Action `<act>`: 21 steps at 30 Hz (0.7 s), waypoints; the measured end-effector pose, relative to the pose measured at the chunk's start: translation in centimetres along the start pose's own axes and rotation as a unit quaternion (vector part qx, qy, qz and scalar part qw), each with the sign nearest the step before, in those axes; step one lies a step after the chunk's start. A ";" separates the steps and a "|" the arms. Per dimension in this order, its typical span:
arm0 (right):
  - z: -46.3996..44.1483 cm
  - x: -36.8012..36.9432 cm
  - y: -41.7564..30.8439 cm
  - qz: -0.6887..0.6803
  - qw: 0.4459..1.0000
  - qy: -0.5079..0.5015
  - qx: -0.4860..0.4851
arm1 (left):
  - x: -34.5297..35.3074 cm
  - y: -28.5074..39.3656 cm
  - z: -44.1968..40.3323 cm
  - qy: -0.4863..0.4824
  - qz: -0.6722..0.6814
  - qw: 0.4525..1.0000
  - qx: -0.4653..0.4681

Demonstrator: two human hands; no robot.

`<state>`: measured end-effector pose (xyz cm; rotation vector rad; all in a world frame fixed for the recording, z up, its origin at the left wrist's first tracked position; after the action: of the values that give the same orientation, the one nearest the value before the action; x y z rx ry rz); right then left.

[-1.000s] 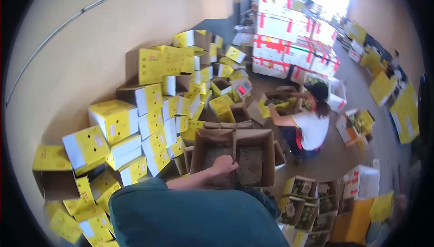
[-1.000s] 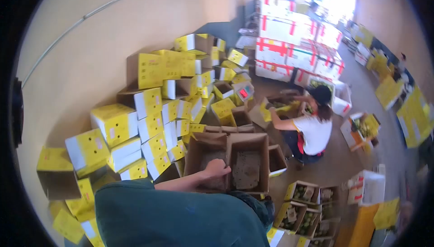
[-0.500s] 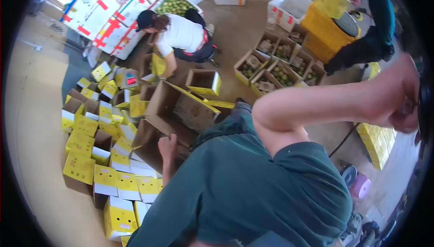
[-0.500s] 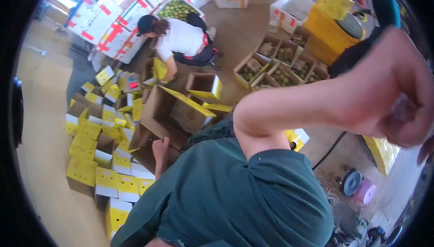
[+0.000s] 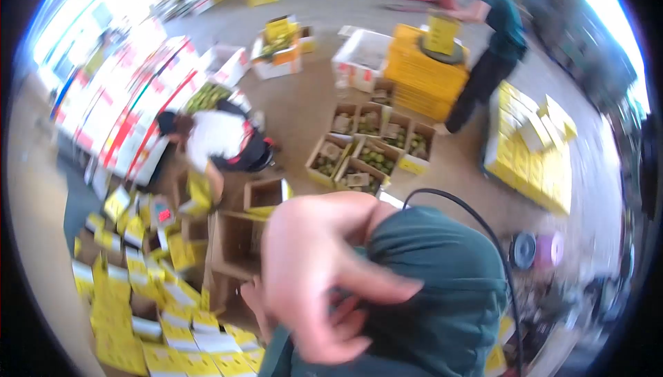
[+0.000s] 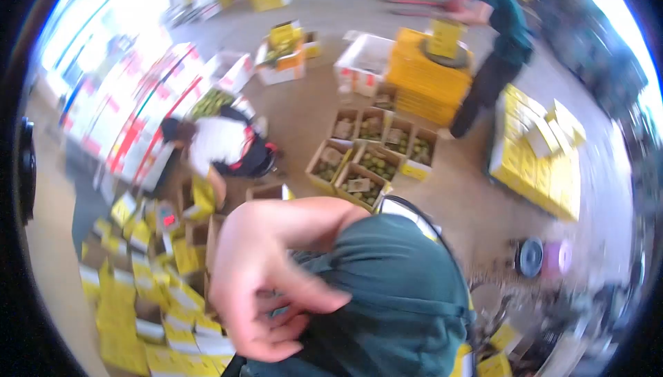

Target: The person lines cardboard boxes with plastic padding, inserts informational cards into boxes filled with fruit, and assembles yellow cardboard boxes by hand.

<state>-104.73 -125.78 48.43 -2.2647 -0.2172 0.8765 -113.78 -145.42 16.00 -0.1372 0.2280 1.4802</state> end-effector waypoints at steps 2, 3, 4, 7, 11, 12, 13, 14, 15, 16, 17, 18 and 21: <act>-0.7 -0.1 3.8 0.027 0.997 0.016 0.067 | 1.4 3.1 -0.3 0.013 -0.083 0.994 0.069; -0.3 -0.7 4.4 0.037 0.996 0.033 0.076 | 2.3 4.6 -0.5 0.018 -0.112 0.988 0.100; 0.5 -1.0 5.2 0.028 0.988 0.048 0.144 | 3.4 5.7 -0.4 0.022 -0.135 0.982 0.131; 2.6 -0.6 7.0 -0.049 0.943 0.079 0.319 | 4.5 8.7 0.1 0.024 -0.165 0.959 0.229; 7.6 0.6 7.7 0.037 0.884 0.156 0.438 | 2.5 6.6 -2.6 0.020 -0.162 0.917 0.365; 7.6 0.0 6.8 0.057 0.879 0.227 0.415 | 1.9 5.0 -3.8 0.020 -0.162 0.903 0.397; 7.8 -0.6 6.0 0.080 0.868 0.300 0.388 | 0.7 2.0 -6.1 0.020 -0.164 0.888 0.429; 8.1 -1.1 5.4 0.080 0.851 0.357 0.376 | -1.3 -1.6 -9.2 0.022 -0.169 0.872 0.459; 8.1 -1.2 5.7 0.046 0.846 0.404 0.345 | -1.3 -1.1 -9.4 0.026 -0.175 0.855 0.488; 8.2 -1.4 6.3 0.016 0.838 0.448 0.312 | -1.2 -0.2 -9.3 0.030 -0.182 0.834 0.519; 8.2 -1.7 7.0 0.029 0.831 0.457 0.316 | -1.2 0.9 -9.0 0.036 -0.188 0.813 0.550; 8.0 -1.9 7.8 0.084 0.813 0.480 0.318 | -1.0 2.0 -8.7 0.042 -0.189 0.790 0.581; 6.7 -3.0 6.8 0.299 0.778 0.439 0.336 | -0.4 5.6 -7.2 0.072 -0.169 0.718 0.671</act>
<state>-111.94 -128.33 41.99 -1.7806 1.1147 0.0269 -119.86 -146.91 9.41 0.8544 1.2785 0.6417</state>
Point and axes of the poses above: each hand's wrist, its own z-axis away from the middle knuckle, its own x-axis out of the palm, y = z × x, the point moved 8 cm from there along -z, towards the middle knuckle, and after that the axes turned 14 degrees about z, right-handed, at the moved point
